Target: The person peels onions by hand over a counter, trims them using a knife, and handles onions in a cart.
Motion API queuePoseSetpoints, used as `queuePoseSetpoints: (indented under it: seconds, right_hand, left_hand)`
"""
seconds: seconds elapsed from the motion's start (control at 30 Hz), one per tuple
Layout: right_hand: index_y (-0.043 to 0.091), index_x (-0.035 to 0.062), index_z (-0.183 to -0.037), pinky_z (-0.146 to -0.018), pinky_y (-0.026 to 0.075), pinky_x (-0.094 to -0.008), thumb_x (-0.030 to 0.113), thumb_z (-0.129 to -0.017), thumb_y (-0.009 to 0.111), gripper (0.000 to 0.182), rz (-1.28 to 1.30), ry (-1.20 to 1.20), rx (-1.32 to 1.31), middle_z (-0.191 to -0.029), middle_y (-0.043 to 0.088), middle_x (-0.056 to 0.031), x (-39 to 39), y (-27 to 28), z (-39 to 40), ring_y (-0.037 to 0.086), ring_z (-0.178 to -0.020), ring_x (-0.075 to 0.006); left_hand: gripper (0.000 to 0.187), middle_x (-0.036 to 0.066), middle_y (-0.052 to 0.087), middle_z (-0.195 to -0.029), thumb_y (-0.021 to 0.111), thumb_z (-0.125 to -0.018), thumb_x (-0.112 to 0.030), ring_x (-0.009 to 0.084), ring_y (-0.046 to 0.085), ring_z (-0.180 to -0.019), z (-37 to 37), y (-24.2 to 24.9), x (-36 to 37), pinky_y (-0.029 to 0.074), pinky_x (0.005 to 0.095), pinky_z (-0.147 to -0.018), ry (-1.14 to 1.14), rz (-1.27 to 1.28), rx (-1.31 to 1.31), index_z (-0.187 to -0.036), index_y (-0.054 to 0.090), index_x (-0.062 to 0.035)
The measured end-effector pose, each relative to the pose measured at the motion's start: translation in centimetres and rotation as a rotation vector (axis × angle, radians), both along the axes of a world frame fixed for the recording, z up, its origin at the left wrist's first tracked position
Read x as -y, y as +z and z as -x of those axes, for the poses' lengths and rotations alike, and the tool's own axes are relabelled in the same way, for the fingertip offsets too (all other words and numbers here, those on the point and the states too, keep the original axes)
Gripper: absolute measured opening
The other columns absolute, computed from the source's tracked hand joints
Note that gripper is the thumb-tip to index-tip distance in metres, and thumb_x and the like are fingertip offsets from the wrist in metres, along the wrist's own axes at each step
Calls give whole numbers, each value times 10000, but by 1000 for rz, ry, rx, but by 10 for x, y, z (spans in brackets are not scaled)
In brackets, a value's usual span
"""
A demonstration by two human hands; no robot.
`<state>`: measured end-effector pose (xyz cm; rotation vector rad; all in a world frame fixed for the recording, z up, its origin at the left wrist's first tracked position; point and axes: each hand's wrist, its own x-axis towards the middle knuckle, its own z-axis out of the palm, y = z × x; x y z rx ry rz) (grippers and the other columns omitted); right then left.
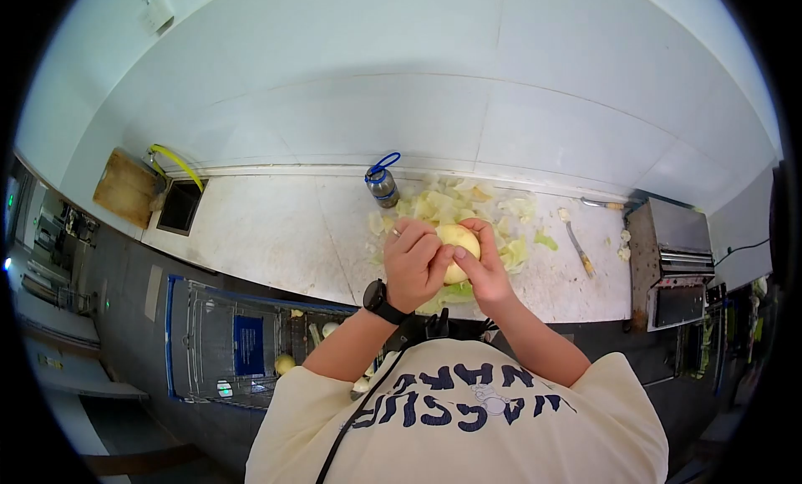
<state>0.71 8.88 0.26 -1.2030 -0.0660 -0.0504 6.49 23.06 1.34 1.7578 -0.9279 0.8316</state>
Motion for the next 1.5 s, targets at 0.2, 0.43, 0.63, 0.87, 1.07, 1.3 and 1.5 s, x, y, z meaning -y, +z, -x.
queuePoseSetpoints:
  seconds: [0.2,0.43,0.63,0.87,1.07,1.3,1.5]
  right_hand:
    - [354,68,-1307,-859,448,-253,183,-972,583,422,75,-10,25,-1171,484,-62,-2,-7,-1,495,-1039,-119]
    - [361,97,-1291,-579,505,-240,214,-987,557,379,-107,62,-172,-1149,506,-59,-2,13,7,574,-868,-114]
    - [362,100,-1288,-518,486,-241,220,-981,570,390,-34,-2,-57,-1141,509,-57,-7,6,8,574,-787,-111]
    - [365,100,-1289,-486,447,-217,246,-977,572,401,40,68,-61,-1104,521,-49,-8,13,18,551,-747,-89]
    - [364,101,-1294,-460,425,-217,256,-977,571,409,58,79,-36,-1059,528,-44,-8,12,19,528,-701,-82]
    - [356,105,-1302,-452,423,-224,282,-997,524,391,-44,106,-73,-1031,541,-54,-10,8,25,559,-677,-105]
    - [342,110,-1310,-442,423,-233,299,-1010,486,382,-81,153,-82,-1027,577,-78,-7,14,22,626,-668,-150]
  left_hand:
    - [221,68,533,-753,719,-764,-117,278,489,-681,-1,-8,-6,383,389,-603,-58,-20,16,-666,527,-65]
    - [181,59,556,-788,706,-809,-159,262,506,-682,6,-13,-5,401,367,-620,-78,146,-8,-737,566,-71]
    - [140,76,575,-827,680,-824,-173,264,513,-694,2,-16,-8,405,366,-640,-21,146,97,-797,591,-68]
    - [218,66,563,-790,606,-860,-230,263,507,-690,6,-11,-13,402,368,-645,-124,172,141,-710,580,-73]
    - [281,55,548,-743,568,-893,-274,259,490,-656,8,-7,-14,400,369,-614,-190,141,118,-693,577,-77]
    - [338,81,545,-751,546,-931,-306,251,489,-657,12,-14,-15,395,352,-606,-200,214,101,-698,569,-63]
    - [306,111,567,-849,522,-968,-302,243,517,-726,23,-10,-8,408,339,-641,-219,486,-95,-800,594,-57]
